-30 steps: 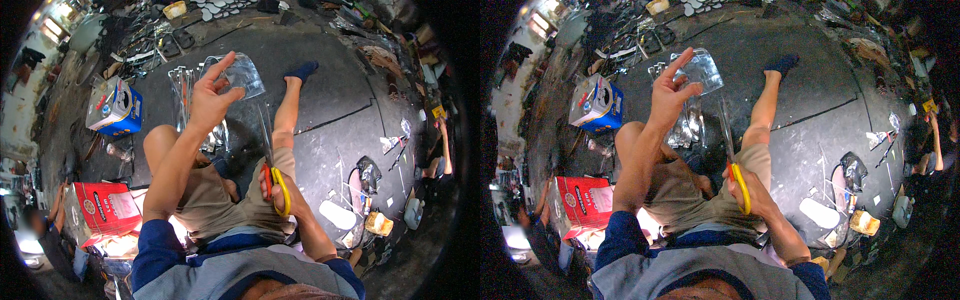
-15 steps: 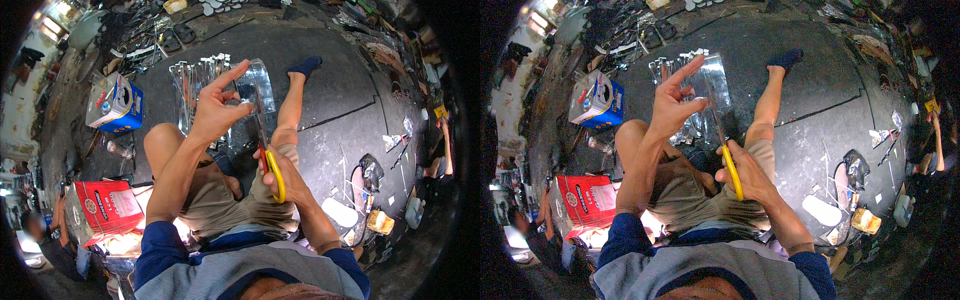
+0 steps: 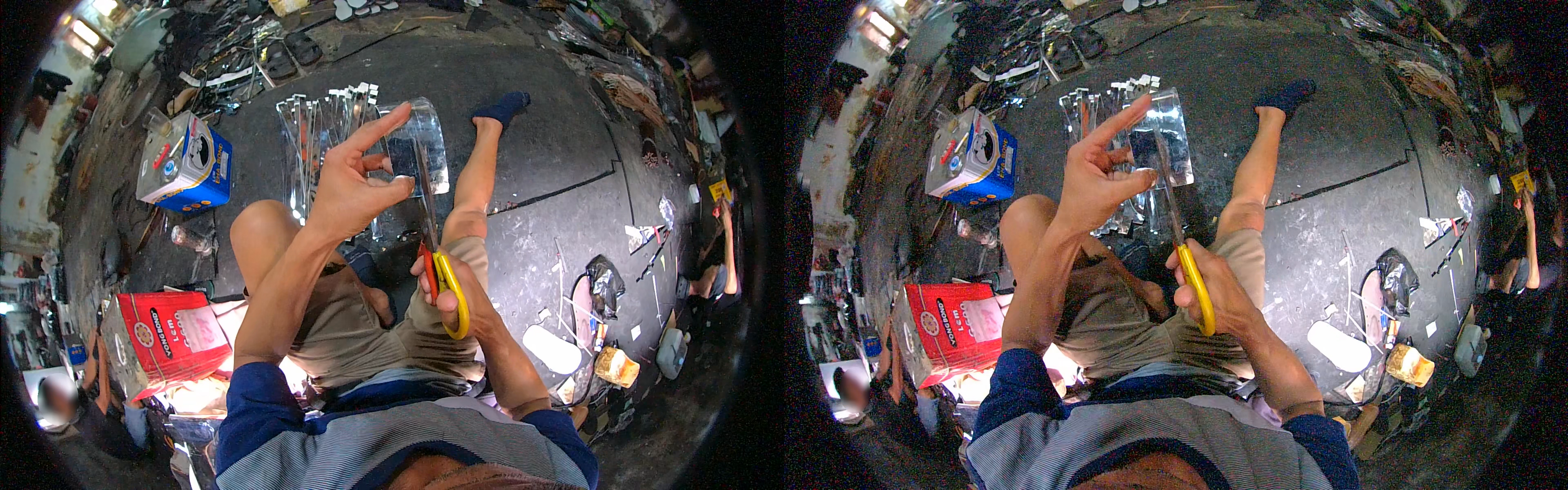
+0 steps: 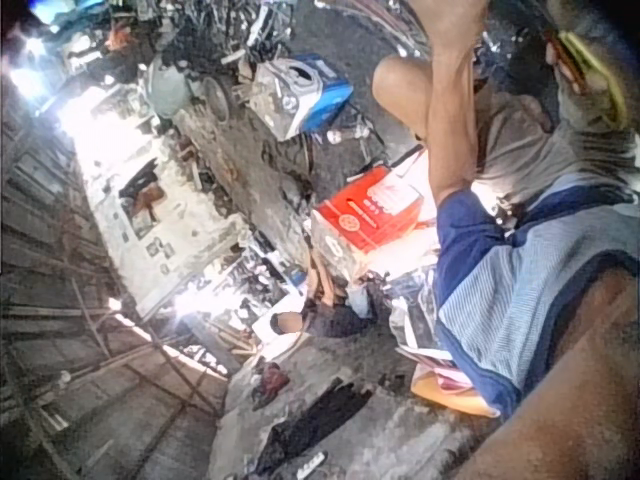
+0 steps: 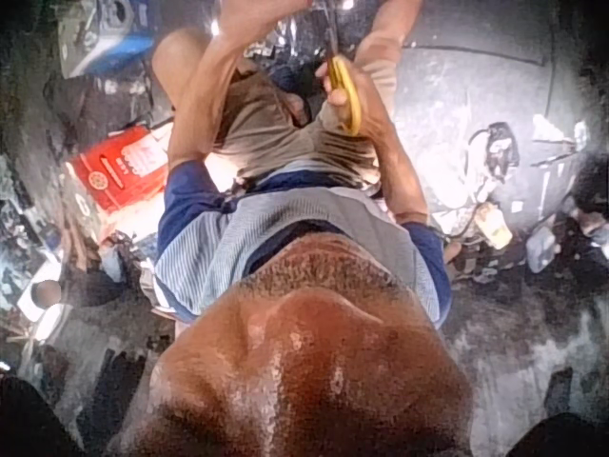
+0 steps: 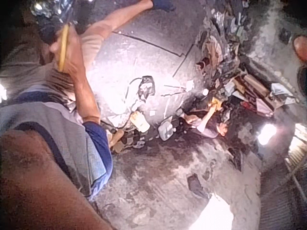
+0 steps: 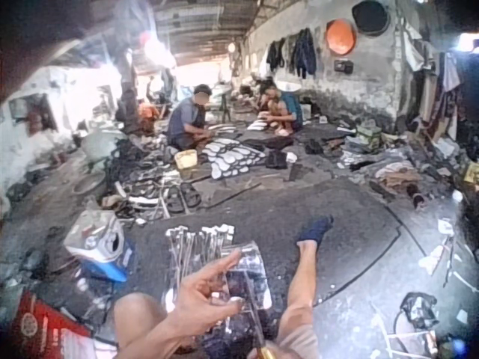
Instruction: The person sits on the floor and uses yellow-handled scissors to cut a roll of silver foil tape into narrow strips. After cutting, they peel the backing off the strips and stack them on the floor.
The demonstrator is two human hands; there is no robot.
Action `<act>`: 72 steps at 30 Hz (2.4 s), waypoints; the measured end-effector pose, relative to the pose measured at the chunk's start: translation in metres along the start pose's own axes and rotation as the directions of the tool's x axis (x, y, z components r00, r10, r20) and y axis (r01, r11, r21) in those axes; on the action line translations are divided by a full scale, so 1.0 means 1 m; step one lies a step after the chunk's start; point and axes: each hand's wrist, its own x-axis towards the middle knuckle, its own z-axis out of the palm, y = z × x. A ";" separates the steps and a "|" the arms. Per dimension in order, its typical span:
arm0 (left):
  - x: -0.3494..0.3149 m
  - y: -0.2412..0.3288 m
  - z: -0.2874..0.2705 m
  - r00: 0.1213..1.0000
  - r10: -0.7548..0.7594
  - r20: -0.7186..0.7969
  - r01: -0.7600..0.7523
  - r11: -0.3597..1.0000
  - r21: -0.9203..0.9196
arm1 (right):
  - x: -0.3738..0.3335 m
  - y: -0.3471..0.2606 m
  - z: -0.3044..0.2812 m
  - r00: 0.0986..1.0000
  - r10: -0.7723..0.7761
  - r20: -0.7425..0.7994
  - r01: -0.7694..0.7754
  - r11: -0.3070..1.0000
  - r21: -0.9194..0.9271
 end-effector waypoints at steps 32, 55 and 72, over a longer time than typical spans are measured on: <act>-0.002 -0.010 0.009 0.990 0.113 0.082 -0.120 0.989 0.082 | -0.001 -0.015 0.008 0.994 -0.023 -0.104 0.003 0.983 -0.183; -0.004 -0.011 0.006 0.989 0.019 0.148 -0.009 0.998 -0.067 | -0.004 -0.005 0.007 0.977 -0.161 -0.138 0.124 0.961 -0.246; 0.018 -0.014 -0.022 0.990 0.125 0.061 -0.138 0.944 0.301 | -0.027 -0.006 0.011 0.998 -0.055 -0.042 0.053 0.998 -0.040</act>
